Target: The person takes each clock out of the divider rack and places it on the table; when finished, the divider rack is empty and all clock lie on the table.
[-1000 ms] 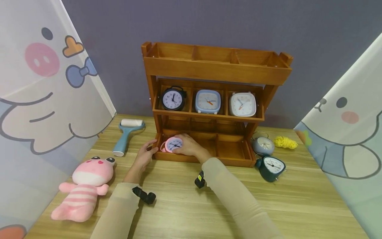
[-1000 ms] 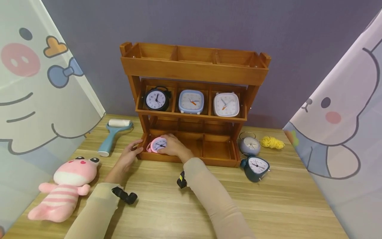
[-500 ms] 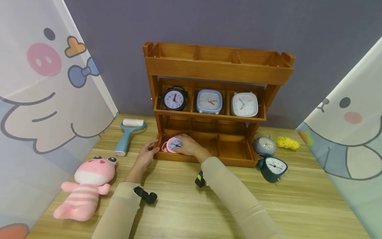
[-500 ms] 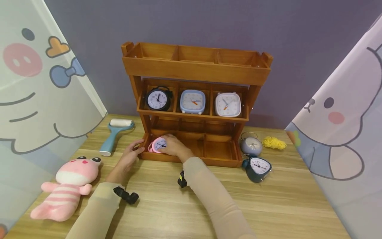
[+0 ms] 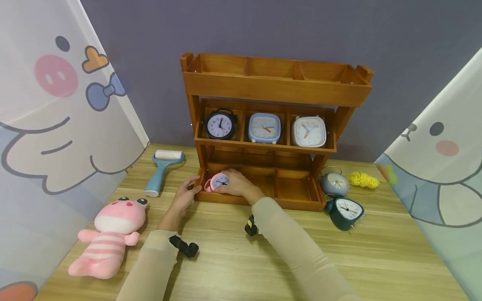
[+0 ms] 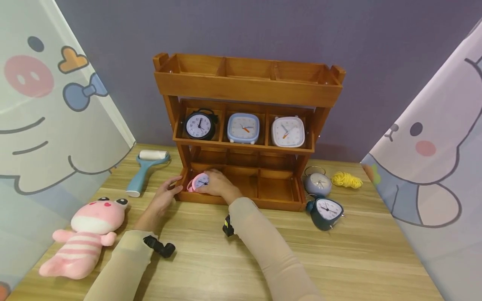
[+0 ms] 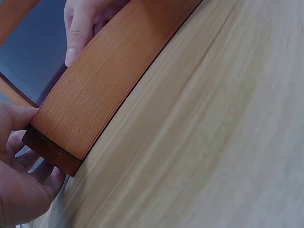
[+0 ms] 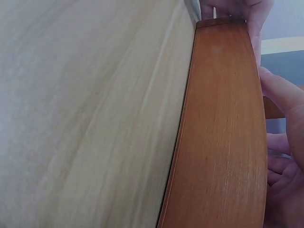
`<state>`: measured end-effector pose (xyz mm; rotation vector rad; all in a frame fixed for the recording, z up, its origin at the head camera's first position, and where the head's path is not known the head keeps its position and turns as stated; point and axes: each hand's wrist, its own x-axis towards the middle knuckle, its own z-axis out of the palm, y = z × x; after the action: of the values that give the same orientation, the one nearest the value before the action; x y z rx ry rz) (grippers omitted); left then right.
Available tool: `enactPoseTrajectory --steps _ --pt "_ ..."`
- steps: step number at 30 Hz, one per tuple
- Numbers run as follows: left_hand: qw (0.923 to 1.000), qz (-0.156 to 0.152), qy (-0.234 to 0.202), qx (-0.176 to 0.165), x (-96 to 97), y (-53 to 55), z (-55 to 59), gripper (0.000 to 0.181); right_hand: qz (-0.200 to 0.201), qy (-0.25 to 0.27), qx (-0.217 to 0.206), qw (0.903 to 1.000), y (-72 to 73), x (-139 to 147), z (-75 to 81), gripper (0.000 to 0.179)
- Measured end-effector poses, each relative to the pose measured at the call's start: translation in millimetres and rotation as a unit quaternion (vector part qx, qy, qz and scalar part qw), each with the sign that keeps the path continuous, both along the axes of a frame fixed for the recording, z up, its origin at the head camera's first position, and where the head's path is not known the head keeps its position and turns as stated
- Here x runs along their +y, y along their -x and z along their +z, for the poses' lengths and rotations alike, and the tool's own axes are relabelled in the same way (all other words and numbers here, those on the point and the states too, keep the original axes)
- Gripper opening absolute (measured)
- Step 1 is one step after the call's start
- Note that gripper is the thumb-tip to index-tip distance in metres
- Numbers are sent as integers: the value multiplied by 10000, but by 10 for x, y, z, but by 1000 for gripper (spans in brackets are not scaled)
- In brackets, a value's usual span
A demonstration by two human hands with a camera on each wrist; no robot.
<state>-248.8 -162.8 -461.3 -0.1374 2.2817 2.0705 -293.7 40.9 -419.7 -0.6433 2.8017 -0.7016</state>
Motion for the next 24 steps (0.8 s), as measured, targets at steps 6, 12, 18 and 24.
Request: enactPoseTrajectory --steps 6,12,18,24 --pt "10000 34 -34 28 -5 -7 -14 46 -72 -61 23 10000 -4 -26 17 82" --pt "10000 39 -54 37 13 -3 -39 46 -143 36 -56 9999 1 -8 14 82" --pt "9999 86 -72 63 34 -5 -30 45 199 -130 73 9997 87 59 -12 76" --pt "9998 97 -69 150 30 -9 -33 45 687 -357 241 9967 153 89 -13 82"
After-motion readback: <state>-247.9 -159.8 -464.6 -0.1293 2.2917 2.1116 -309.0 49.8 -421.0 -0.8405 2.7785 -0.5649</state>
